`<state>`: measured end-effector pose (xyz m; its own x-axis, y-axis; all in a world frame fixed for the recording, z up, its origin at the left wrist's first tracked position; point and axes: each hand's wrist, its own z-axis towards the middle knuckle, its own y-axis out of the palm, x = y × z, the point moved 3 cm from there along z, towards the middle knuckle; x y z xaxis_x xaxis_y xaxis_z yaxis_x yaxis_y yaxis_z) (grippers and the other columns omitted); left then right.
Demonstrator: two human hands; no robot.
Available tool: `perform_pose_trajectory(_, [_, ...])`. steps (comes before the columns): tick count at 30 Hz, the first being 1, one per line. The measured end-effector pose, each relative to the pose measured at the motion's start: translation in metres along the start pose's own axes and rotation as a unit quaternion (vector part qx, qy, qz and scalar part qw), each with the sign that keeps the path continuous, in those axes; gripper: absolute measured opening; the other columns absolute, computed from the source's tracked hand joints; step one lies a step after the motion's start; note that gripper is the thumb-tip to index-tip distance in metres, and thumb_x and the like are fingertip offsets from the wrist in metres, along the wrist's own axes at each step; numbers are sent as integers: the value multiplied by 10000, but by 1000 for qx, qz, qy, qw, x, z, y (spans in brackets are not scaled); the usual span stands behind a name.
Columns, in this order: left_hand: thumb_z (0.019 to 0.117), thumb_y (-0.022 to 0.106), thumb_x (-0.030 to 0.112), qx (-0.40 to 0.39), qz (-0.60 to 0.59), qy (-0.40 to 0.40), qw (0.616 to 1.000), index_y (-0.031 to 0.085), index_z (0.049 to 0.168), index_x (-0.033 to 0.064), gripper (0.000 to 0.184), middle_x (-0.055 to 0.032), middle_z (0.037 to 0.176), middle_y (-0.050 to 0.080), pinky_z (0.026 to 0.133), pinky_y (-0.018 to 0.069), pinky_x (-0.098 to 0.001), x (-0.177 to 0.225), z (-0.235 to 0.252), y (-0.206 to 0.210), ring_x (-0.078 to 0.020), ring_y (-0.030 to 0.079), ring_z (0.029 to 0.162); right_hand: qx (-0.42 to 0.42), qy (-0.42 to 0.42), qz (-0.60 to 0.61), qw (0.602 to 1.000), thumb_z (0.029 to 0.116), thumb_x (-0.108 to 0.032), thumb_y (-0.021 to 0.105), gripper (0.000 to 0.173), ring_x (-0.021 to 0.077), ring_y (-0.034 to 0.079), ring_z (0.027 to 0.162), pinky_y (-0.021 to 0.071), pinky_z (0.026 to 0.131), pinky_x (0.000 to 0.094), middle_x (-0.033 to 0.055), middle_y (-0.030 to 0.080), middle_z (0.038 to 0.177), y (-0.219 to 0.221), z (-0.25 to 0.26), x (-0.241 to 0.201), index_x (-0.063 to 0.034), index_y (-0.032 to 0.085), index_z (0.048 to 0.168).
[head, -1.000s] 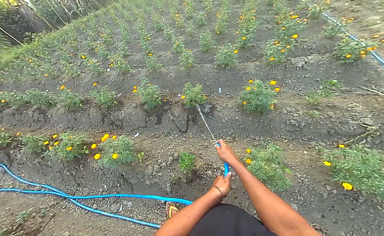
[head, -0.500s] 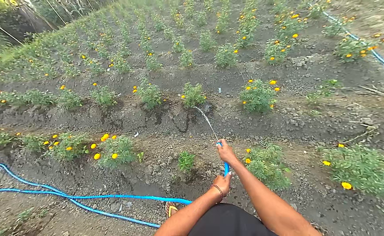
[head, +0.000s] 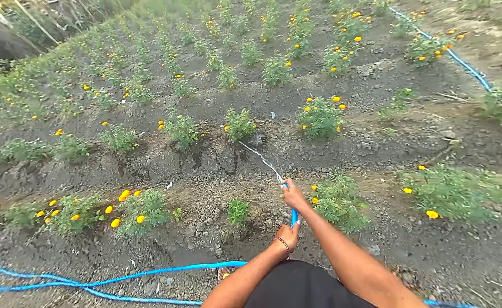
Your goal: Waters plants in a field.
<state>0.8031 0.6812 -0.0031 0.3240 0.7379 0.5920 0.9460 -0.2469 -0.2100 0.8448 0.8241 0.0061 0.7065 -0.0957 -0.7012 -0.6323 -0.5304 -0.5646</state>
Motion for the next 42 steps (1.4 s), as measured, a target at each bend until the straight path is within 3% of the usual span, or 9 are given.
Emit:
perform_pose_trajectory(6, [1099, 250, 572, -52, 110, 24, 992, 565, 963, 40, 633, -49, 749, 453, 588, 422, -370, 26, 8, 23, -184, 443, 589, 132, 82, 46, 987, 1117, -209, 390, 373, 406, 682, 1082, 521, 950, 558, 250, 683, 1159, -43, -17, 50, -49, 479, 1442])
perform_pose_trajectory(11, [1112, 263, 528, -80, 214, 83, 970, 612, 1057, -58, 683, -205, 957, 593, 811, 488, -510, 58, 12, 43, -317, 593, 845, 213, 104, 95, 967, 1118, -205, 397, 369, 406, 692, 1036, 528, 923, 561, 254, 689, 1123, -81, -34, 77, -32, 493, 1430])
perform_pose_trajectory(14, [1117, 260, 513, -94, 231, 96, 964, 619, 1054, -72, 689, -229, 985, 608, 838, 489, -527, 71, 10, 52, -335, 607, 883, 205, 117, 93, 967, 1120, -211, 392, 368, 398, 688, 1050, 527, 930, 553, 248, 682, 1148, -94, -36, 85, -40, 489, 1431])
perform_pose_trajectory(20, [1116, 251, 520, -114, 227, 97, 962, 595, 1011, -47, 672, -169, 896, 559, 751, 477, -477, 78, 8, 55, -282, 556, 768, 199, 125, 94, 967, 1121, -215, 384, 364, 381, 690, 1002, 537, 890, 540, 243, 675, 1128, -102, -38, 87, -44, 480, 1429])
perform_pose_trajectory(28, [1115, 252, 522, -129, 174, 105, 971, 581, 952, -18, 653, -113, 790, 507, 675, 466, -444, 56, 10, 52, -244, 508, 664, 180, 135, 53, 973, 1117, -217, 398, 365, 383, 683, 1066, 526, 939, 534, 239, 677, 1157, -92, -47, 71, -45, 478, 1429])
perform_pose_trajectory(33, [1126, 281, 469, -113, 132, 122, 977, 613, 950, -34, 628, -100, 737, 515, 631, 467, -431, 48, 8, 40, -225, 496, 616, 139, 138, 77, 978, 1118, -233, 378, 429, 382, 653, 1174, 504, 1018, 537, 248, 650, 1269, -91, -53, 39, -55, 439, 1503])
perform_pose_trajectory(36, [1134, 269, 444, -96, 81, 122, 985, 541, 813, 23, 595, -19, 569, 423, 449, 414, -327, 43, 6, 41, -144, 413, 439, 131, 124, 97, 979, 1114, -226, 407, 404, 391, 660, 1146, 512, 997, 547, 251, 659, 1229, -89, -50, 34, -62, 448, 1480])
perform_pose_trajectory(42, [1136, 257, 439, -93, 45, 133, 986, 493, 746, 53, 597, -6, 523, 392, 403, 386, -309, 40, 7, 50, -133, 377, 394, 118, 109, 94, 982, 1111, -214, 395, 403, 402, 663, 1132, 523, 966, 560, 255, 658, 1210, -87, -46, 47, -67, 430, 1484])
